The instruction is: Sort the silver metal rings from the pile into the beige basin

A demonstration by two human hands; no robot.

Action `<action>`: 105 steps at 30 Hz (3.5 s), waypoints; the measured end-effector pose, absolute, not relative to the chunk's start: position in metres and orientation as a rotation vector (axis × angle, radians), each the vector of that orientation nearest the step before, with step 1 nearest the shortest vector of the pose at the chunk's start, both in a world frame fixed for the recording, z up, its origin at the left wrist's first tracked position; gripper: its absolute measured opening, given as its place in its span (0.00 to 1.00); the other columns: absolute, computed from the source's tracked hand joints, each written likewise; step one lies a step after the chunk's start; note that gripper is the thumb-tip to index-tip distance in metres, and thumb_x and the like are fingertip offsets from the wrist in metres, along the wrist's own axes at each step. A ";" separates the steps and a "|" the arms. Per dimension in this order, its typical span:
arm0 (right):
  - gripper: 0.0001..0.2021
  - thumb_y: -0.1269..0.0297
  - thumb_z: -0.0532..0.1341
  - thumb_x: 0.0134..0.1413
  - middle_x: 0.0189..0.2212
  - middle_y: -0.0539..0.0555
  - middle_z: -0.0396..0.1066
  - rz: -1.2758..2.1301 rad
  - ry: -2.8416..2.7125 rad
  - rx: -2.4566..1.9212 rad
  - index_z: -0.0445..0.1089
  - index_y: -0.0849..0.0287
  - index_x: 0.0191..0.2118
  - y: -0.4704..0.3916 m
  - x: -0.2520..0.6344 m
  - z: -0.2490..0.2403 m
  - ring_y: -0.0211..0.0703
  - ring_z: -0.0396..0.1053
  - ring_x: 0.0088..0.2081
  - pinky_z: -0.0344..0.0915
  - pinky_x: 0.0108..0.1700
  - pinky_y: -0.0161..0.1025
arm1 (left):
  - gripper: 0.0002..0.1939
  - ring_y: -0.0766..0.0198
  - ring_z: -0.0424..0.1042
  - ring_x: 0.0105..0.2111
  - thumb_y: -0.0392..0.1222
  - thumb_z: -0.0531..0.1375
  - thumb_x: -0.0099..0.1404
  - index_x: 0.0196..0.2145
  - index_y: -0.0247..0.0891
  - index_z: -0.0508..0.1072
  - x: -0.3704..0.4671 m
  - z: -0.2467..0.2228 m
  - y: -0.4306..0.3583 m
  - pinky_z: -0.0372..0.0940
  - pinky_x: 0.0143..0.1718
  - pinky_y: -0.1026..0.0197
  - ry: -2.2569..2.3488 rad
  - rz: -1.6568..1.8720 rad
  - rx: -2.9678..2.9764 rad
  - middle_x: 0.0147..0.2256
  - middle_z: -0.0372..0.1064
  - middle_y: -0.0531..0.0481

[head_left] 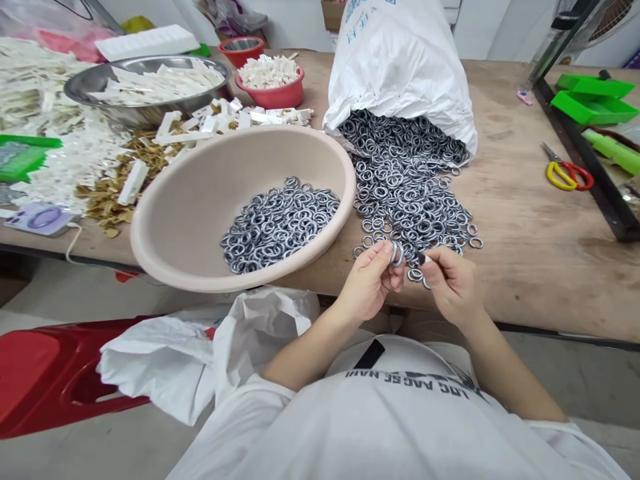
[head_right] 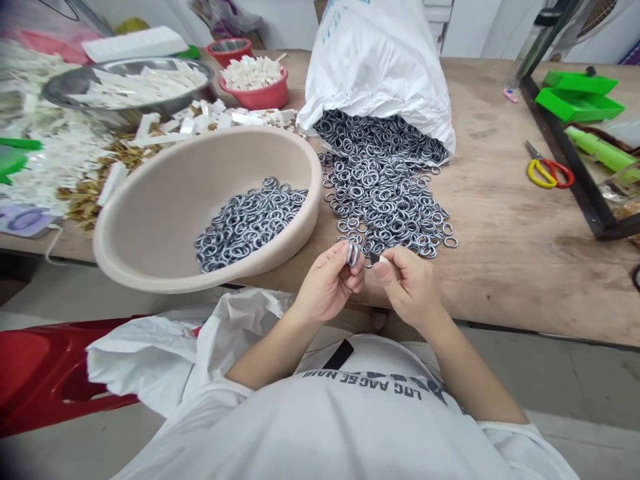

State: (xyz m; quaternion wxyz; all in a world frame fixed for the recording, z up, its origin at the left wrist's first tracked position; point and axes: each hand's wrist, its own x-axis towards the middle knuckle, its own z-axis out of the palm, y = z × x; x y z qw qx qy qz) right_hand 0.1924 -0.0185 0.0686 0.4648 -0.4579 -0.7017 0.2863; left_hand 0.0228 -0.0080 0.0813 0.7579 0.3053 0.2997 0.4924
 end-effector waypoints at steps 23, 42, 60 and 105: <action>0.13 0.51 0.58 0.66 0.27 0.49 0.68 0.748 -1.567 -1.171 0.72 0.55 0.38 -0.007 0.191 0.066 0.39 0.64 0.27 0.61 0.31 0.38 | 0.20 0.75 0.56 0.16 0.54 0.65 0.62 0.28 0.36 0.65 0.022 0.077 -0.014 0.58 0.18 0.70 0.563 0.922 0.683 0.21 0.59 0.58; 0.10 0.54 0.65 0.60 0.33 0.50 0.72 0.704 -1.637 -1.123 0.71 0.54 0.42 -0.012 0.179 0.062 0.42 0.69 0.34 0.64 0.38 0.40 | 0.18 0.77 0.58 0.17 0.54 0.68 0.59 0.32 0.36 0.70 0.029 0.073 -0.010 0.54 0.15 0.74 0.724 1.066 0.418 0.22 0.61 0.59; 0.11 0.57 0.60 0.65 0.26 0.49 0.66 0.353 -2.039 -1.101 0.66 0.56 0.31 -0.020 0.179 0.073 0.38 0.63 0.29 0.54 0.32 0.38 | 0.21 0.77 0.43 0.15 0.52 0.67 0.60 0.29 0.39 0.59 0.035 0.072 -0.019 0.42 0.16 0.73 0.769 1.052 0.431 0.18 0.49 0.63; 0.09 0.55 0.61 0.64 0.35 0.49 0.70 1.147 -1.468 -1.129 0.69 0.54 0.42 -0.030 0.168 0.055 0.40 0.69 0.35 0.65 0.39 0.38 | 0.20 0.71 0.53 0.23 0.54 0.54 0.71 0.27 0.37 0.64 0.008 0.043 -0.024 0.51 0.26 0.65 0.929 0.933 1.352 0.23 0.54 0.56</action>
